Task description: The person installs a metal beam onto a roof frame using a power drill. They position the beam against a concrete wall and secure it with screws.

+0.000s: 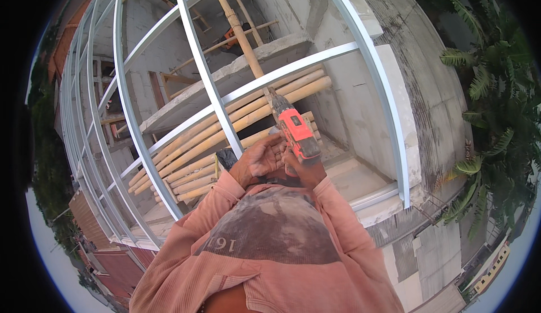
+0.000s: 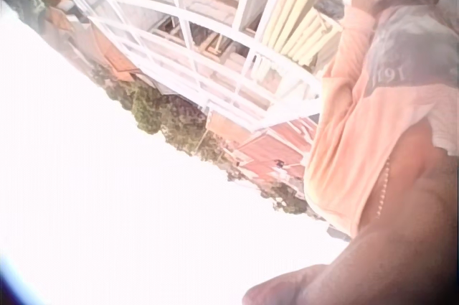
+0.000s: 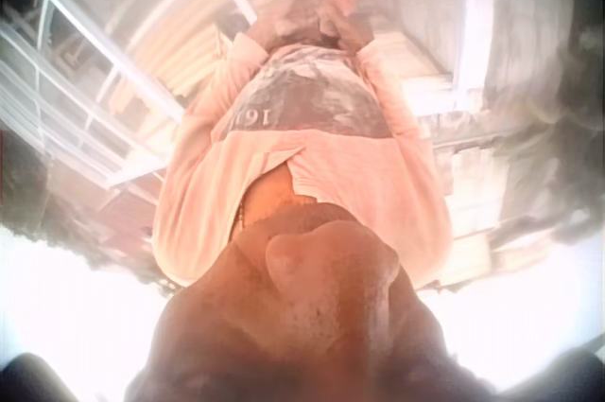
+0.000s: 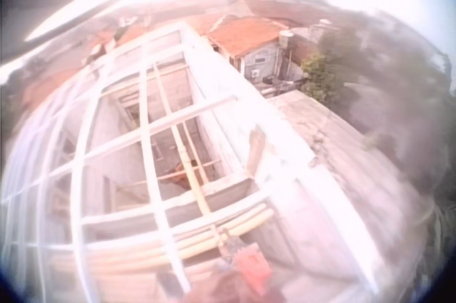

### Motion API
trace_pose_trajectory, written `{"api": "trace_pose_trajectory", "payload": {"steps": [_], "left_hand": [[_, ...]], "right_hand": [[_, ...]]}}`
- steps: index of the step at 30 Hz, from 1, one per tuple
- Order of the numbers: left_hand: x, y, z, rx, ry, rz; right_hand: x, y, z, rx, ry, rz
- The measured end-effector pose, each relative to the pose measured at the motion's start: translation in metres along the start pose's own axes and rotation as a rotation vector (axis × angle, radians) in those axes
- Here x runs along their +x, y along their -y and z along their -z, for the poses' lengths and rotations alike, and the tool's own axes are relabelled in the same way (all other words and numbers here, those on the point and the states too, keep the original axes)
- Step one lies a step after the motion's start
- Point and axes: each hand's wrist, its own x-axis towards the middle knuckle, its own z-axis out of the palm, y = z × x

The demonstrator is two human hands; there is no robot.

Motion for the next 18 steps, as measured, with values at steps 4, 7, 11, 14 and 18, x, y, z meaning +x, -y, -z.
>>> {"api": "trace_pose_trajectory", "payload": {"steps": [4, 7, 11, 14, 18], "left_hand": [[0.002, 0.001, 0.016, -0.107, 0.034, -0.046], [0.006, -0.001, 0.030, -0.161, 0.016, -0.085], [0.010, -0.010, 0.034, -0.231, -0.005, -0.144], [0.010, -0.013, 0.031, -0.220, -0.018, -0.248], [0.008, -0.027, 0.050, -0.369, -0.095, -0.297]], "right_hand": [[-0.001, -0.002, -0.006, -0.099, -0.032, 0.008], [0.003, -0.010, -0.007, -0.133, -0.010, -0.003], [0.007, -0.007, -0.015, -0.090, 0.014, -0.107], [0.009, -0.003, -0.021, -0.168, -0.038, 0.137], [0.004, 0.008, -0.021, -0.434, -0.003, 0.292]]}}
